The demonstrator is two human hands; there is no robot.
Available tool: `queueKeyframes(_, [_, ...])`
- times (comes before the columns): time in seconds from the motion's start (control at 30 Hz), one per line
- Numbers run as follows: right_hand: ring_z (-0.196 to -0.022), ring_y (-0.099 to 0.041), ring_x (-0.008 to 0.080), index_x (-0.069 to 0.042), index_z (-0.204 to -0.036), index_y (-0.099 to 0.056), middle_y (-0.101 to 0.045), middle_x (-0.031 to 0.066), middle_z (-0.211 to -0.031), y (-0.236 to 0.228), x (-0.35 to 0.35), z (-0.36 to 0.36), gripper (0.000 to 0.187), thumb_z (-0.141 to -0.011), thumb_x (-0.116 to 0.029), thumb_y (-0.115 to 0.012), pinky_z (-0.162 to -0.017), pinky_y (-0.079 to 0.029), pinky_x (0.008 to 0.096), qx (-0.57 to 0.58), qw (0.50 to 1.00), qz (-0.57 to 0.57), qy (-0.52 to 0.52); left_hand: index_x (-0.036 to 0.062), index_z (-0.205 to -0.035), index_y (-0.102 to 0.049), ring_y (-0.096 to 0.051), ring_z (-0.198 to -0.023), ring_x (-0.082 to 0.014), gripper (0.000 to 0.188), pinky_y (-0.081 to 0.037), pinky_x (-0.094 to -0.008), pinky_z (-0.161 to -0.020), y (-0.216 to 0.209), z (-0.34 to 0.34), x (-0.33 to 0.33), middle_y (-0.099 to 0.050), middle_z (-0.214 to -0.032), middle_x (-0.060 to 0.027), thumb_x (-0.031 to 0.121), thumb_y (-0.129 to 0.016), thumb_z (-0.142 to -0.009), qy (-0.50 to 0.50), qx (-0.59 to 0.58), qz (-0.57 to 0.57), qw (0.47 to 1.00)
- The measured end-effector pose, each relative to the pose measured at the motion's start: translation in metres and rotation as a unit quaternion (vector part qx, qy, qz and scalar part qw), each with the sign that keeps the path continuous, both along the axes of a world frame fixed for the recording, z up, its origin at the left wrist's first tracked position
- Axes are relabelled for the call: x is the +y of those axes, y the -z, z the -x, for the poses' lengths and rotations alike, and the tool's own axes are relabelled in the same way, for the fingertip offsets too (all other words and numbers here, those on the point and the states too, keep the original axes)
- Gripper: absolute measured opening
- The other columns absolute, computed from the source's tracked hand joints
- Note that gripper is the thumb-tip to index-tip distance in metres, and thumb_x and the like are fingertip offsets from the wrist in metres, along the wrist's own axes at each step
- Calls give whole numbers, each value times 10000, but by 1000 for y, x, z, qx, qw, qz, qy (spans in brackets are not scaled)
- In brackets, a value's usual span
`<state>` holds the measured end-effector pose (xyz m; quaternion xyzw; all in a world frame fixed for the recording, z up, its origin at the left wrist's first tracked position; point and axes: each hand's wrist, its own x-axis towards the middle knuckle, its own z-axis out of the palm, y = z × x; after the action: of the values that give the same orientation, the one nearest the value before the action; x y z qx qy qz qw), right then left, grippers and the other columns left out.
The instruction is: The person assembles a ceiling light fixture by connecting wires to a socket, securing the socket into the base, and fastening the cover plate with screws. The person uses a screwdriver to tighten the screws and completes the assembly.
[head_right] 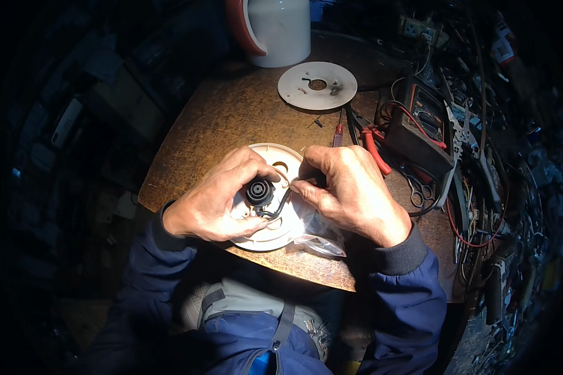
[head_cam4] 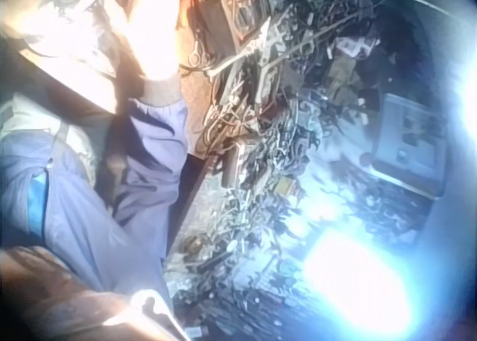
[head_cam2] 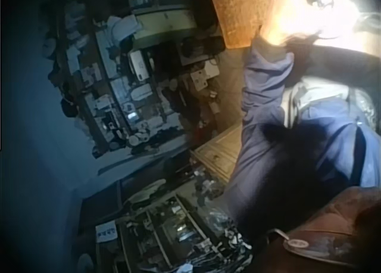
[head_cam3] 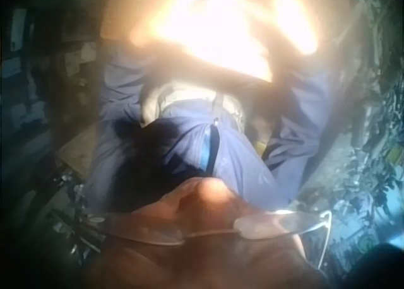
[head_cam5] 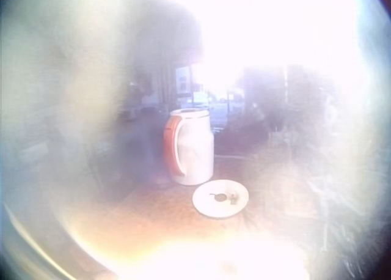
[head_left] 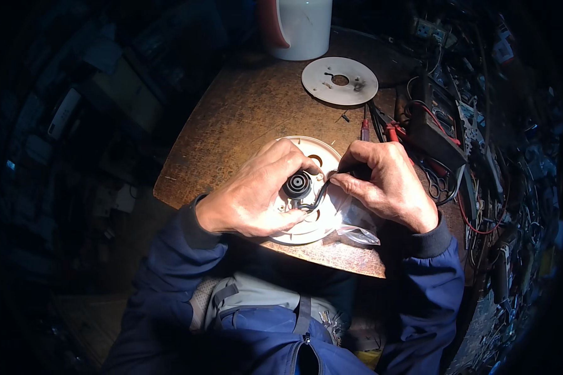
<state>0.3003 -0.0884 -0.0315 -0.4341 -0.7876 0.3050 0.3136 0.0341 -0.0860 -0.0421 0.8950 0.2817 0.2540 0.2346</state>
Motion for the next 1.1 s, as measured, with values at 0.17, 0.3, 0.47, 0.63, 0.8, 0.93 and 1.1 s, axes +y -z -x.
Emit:
queueKeyframes(0.17, [-681, -745, 341, 41, -906, -744, -738, 219, -774, 1, 0, -2, 229, -876, -171, -825, -631, -551, 415, 17, 1000, 16, -12, -7, -1458, -584, -589, -1274, -335, 812, -468, -422, -1119, -12, 5, 6, -593, -1324, -171, 132, -874, -713, 51, 7, 43, 998])
queueKeyframes(0.3, [-688, -751, 330, 42, -915, -746, -746, 219, -788, 1, 2, -3, 214, -880, -152, -827, -638, -555, 409, 14, 999, 7, -28, -20, -1492, -559, -576, -1308, -325, 818, -460, -420, -1143, -11, 15, 15, -587, -1373, -183, 117, -842, -737, 84, -25, 125, 988])
queueKeyframes(0.47, [-674, -728, 321, 32, -912, -739, -731, 197, -775, 2, 0, 0, 178, -879, -116, -834, -633, -549, 389, 29, 1000, 6, -12, -25, -1494, -559, -575, -1322, -324, 798, -458, -417, -1152, -11, 17, 17, -599, -1381, -181, 81, -802, -741, 88, -5, 117, 989])
queueKeyframes(0.63, [-678, -702, 324, 23, -881, -702, -682, 180, -760, 5, 0, 3, 167, -866, -69, -840, -613, -527, 389, 52, 996, -61, -26, -5, -1489, -578, -584, -1288, -314, 792, -464, -415, -1130, -10, 14, 15, -615, -1337, -153, 44, -789, -727, 81, 8, 97, 992])
queueKeyframes(0.8, [-659, -670, 328, 15, -846, -659, -638, 170, -739, 5, -1, 4, 200, -839, -49, -848, -595, -503, 404, 36, 992, -116, -28, 37, -1451, -633, -592, -1269, -310, 724, -474, -418, -1106, -8, 15, 15, -629, -1304, -144, 50, -811, -749, 86, -7, 95, 992])
queueKeyframes(0.93, [-651, -660, 332, 12, -836, -648, -634, 169, -735, 3, -2, 3, 208, -835, -43, -849, -593, -499, 404, 21, 991, -128, -25, 62, -1406, -697, -615, -1258, -317, 656, -491, -414, -1087, -15, 16, 16, -648, -1298, -149, 89, -854, -770, 74, 10, 104, 992])
queueKeyframes(1.1, [-640, -652, 344, 14, -824, -637, -632, 180, -734, 7, 0, 4, 224, -850, -63, -846, -588, -492, 413, 41, 994, -94, -32, 81, -1396, -735, -649, -1231, -315, 635, -529, -413, -1059, -10, 18, 16, -670, -1299, -146, 64, -888, -780, 65, -14, 139, 988])
